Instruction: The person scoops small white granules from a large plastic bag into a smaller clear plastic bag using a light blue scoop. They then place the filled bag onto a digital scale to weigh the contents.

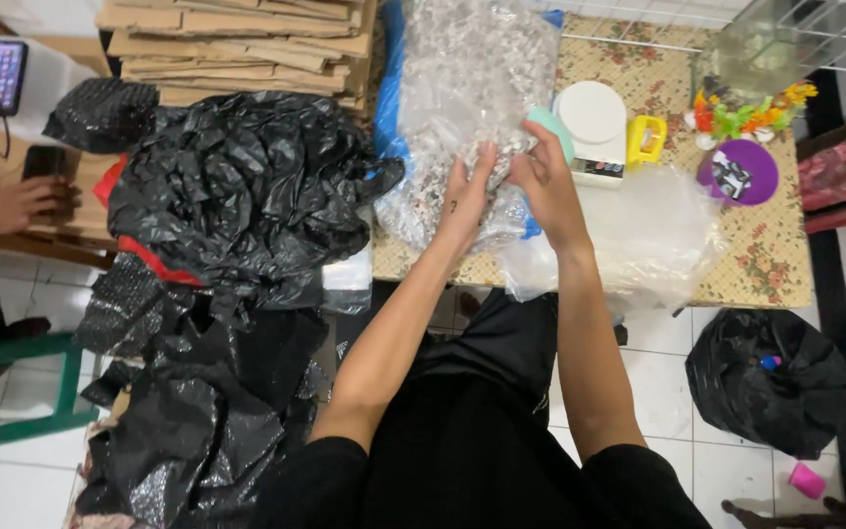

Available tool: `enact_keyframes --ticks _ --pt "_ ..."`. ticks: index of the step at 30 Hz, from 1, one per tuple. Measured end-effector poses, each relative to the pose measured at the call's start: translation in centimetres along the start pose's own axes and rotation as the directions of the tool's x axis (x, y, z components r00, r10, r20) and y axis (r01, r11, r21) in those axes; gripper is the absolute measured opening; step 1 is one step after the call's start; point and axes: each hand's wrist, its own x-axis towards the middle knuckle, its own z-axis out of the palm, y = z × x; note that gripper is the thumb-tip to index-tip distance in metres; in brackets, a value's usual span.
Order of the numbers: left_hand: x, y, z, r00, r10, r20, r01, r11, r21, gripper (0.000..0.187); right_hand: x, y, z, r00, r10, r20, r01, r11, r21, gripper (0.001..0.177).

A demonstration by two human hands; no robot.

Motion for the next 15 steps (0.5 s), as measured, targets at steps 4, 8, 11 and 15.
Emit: enact_keyframes --ticks 4,8,11,15 --pt "0.5 -1.2 -0.2 0.999 0.038 -0.028 -0.034 0.99 0.135 0.11 0.7 2.4 1.0 0.993 0.118 -0.006 -0.118 0.993 -0.02 0.053" --pt "1.6 -2.8 -0.9 0.972 0.233 0.039 -0.236 0.945 0.227 0.085 0.8 1.9 1.2 0.989 0.147 -0.028 -0.143 0.984 0.106 0.044" --pt "2.4 -4.1 -1.8 0.91 0.397 0.118 -0.413 0.865 0.283 0.066 1.2 2.3 0.6 0.988 0.145 -0.057 -0.137 0.983 0.125 0.038" --pt "3.5 -4.0 -2.2 0.893 0.414 0.177 -0.444 0.875 0.193 0.075 1.2 1.5 1.1 0.983 0.089 -0.164 -0.078 0.994 0.073 0.033"
